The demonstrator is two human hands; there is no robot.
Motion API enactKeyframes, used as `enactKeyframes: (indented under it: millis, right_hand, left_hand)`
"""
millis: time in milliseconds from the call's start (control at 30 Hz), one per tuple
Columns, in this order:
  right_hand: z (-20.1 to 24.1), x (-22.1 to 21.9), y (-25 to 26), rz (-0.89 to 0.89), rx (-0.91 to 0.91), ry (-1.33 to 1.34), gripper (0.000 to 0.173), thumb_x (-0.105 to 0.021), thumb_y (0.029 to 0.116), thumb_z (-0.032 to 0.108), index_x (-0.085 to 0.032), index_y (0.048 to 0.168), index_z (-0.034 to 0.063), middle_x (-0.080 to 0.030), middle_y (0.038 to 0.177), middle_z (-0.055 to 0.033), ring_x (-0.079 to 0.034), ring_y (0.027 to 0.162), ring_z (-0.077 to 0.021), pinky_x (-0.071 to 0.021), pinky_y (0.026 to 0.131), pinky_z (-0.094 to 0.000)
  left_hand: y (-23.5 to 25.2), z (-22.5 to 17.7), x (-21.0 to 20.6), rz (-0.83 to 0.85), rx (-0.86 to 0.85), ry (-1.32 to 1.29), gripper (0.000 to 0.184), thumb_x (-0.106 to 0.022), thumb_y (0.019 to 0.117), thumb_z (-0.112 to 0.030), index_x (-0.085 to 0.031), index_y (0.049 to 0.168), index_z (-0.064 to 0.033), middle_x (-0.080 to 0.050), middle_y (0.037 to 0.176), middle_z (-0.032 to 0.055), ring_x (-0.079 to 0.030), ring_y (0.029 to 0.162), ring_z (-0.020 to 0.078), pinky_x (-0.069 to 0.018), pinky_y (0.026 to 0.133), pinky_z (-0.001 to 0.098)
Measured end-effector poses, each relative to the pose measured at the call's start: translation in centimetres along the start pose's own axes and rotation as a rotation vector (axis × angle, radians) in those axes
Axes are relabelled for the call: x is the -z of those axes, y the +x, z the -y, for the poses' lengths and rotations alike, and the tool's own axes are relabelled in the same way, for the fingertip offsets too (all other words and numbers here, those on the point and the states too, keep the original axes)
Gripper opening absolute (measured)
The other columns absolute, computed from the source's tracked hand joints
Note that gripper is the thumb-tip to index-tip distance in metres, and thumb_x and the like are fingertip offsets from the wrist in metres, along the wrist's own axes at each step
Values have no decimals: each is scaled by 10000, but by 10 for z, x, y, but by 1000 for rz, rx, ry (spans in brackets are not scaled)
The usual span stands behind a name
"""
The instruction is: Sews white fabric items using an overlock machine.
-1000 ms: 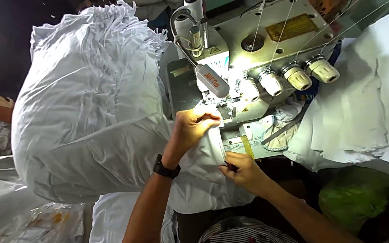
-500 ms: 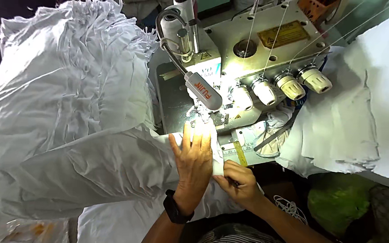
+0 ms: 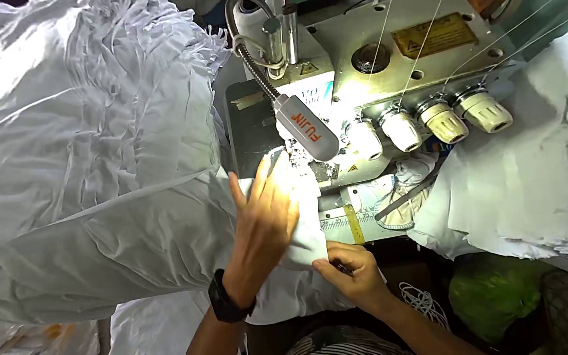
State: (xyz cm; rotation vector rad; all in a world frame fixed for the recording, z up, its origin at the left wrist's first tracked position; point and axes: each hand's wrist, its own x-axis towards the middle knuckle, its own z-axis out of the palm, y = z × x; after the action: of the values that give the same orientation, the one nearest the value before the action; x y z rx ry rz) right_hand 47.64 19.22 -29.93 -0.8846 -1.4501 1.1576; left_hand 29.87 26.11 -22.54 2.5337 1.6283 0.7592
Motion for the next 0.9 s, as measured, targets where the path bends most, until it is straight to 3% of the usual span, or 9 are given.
enactKeyframes:
  millis: [100, 167, 333, 433, 500, 633, 767, 833, 900]
  right_hand:
    - [-1, -1, -6, 42, 49, 8, 292, -662, 961, 136, -574, 713, 9, -587, 702, -40, -549, 675, 21, -447, 615, -90]
    - [-3, -2, -3, 32, 60, 11, 274, -665, 962, 126, -583, 729, 8, -580, 705, -37, -541, 669, 24, -440, 605, -86]
    - [1, -6, 32, -83, -15, 11, 262, -668, 911, 93, -597, 671, 14, -593, 685, 13, -519, 653, 66, -415, 590, -78]
    - [3, -10, 55, -166, -31, 27, 267, -676, 891, 70, -588, 640, 44, -586, 683, 52, -503, 637, 80, -399, 570, -83]
    - [5, -11, 66, -225, -19, 27, 226, -686, 875, 57, -627, 657, 54, -610, 698, 68, -518, 643, 88, -416, 575, -78]
    - [9, -9, 69, -224, -18, 48, 210, -694, 869, 44, -651, 663, 59, -606, 690, 87, -520, 645, 93, -421, 582, -74]
    - [6, 5, 46, -7, 45, 1, 257, -667, 929, 106, -617, 697, 8, -610, 695, 16, -526, 661, 75, -426, 604, -77]
    - [2, 8, 32, 68, 119, -7, 258, -656, 961, 129, -608, 746, -5, -631, 726, -26, -555, 685, 55, -448, 624, -80]
    - [-1, 4, 23, 89, 171, -4, 244, -658, 962, 119, -602, 765, -13, -639, 756, -61, -587, 719, 24, -477, 658, -93]
  left_hand:
    - [-15, -19, 1, -97, -11, 46, 230, -569, 1008, -159, -785, 1052, -94, -754, 1146, 94, -675, 1180, 272, -410, 1081, 584]
    - [-18, -20, -5, -85, 22, 41, 255, -567, 998, -179, -792, 1081, -90, -767, 1128, 84, -695, 1155, 279, -451, 1059, 558]
    - [4, 9, -3, 5, 48, -125, 310, -481, 1001, -184, -737, 1029, -10, -720, 1247, 140, -618, 1293, 277, -431, 1106, 513]
    - [27, 30, 2, 79, 25, -176, 365, -463, 990, -162, -695, 1181, 46, -664, 1343, 178, -560, 1360, 305, -387, 1143, 524]
    - [43, 38, 5, 107, 37, -213, 336, -500, 982, -140, -657, 1212, 47, -674, 1293, 195, -576, 1327, 323, -377, 1141, 534]
    - [53, 46, 18, 42, 107, -316, 197, -567, 1001, -87, -599, 1165, 16, -654, 1102, 200, -638, 1067, 298, -485, 964, 472]
    - [38, 37, 12, -220, -62, -295, 118, -674, 899, -64, -685, 952, 41, -699, 1143, 202, -644, 1169, 266, -478, 1051, 403]
    - [20, 21, 8, -187, -101, -273, 117, -704, 910, -157, -760, 904, -54, -736, 1037, 117, -644, 1113, 218, -451, 1018, 395]
    - [7, 14, -2, -107, -92, -207, 138, -697, 929, -228, -813, 944, -155, -749, 1089, 81, -626, 1192, 246, -367, 1059, 514]
